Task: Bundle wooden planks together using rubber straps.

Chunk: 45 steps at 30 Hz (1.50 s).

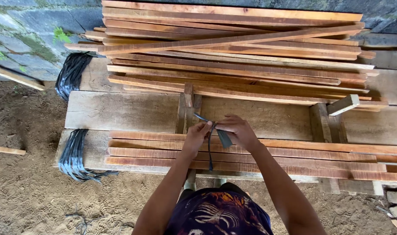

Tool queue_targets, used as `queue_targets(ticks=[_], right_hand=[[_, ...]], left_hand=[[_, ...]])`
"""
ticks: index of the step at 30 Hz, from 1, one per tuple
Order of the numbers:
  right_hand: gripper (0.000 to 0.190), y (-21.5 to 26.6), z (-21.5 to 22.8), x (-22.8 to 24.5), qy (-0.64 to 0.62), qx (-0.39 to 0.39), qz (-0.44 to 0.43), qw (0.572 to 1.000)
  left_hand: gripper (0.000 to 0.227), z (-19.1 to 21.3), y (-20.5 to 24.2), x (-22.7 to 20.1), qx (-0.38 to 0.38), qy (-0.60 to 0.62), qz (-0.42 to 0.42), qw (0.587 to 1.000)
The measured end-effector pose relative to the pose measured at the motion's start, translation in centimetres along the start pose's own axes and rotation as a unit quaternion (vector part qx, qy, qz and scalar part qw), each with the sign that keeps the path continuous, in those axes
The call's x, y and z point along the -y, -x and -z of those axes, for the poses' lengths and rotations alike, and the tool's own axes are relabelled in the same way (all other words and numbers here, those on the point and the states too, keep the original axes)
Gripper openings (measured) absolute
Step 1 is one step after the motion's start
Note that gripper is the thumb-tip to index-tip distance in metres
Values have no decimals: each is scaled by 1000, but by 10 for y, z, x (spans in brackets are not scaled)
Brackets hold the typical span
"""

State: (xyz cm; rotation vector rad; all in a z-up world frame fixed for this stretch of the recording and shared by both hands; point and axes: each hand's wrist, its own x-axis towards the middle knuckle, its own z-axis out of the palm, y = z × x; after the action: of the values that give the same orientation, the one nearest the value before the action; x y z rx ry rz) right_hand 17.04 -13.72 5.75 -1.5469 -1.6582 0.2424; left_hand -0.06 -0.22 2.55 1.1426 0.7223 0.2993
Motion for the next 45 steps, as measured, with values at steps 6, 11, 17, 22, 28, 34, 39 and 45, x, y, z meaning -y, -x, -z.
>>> queue_targets(ticks=[6, 11, 17, 22, 28, 34, 39, 45], right_hand=[[20, -11, 5, 10, -140, -41, -103, 984], [19, -22, 16, 30, -48, -55, -147, 986], [28, -31, -13, -7, -52, -87, -258, 961], [30, -43, -33, -35, -80, -83, -400, 909], [34, -34, -34, -46, -156, -137, -459, 864], [71, -23, -28, 7, -371, -127, -440, 808], [27, -17, -28, 17, -386, -133, -431, 805], [21, -11, -55, -52, -151, -73, -484, 859]], left_hand=[[28, 0, -5, 1, 10, 27, -26, 999], [25, -3, 1, -9, 15, 27, -35, 999], [28, 2, -11, 7, 14, -7, -42, 999], [33, 7, -8, -1, -3, -108, -75, 991], [29, 17, 11, -8, -5, -252, -61, 966], [31, 14, 15, -6, -43, -230, -23, 972], [33, 10, 0, 7, -61, -176, -35, 982], [28, 11, 28, -25, -21, -296, -68, 953]])
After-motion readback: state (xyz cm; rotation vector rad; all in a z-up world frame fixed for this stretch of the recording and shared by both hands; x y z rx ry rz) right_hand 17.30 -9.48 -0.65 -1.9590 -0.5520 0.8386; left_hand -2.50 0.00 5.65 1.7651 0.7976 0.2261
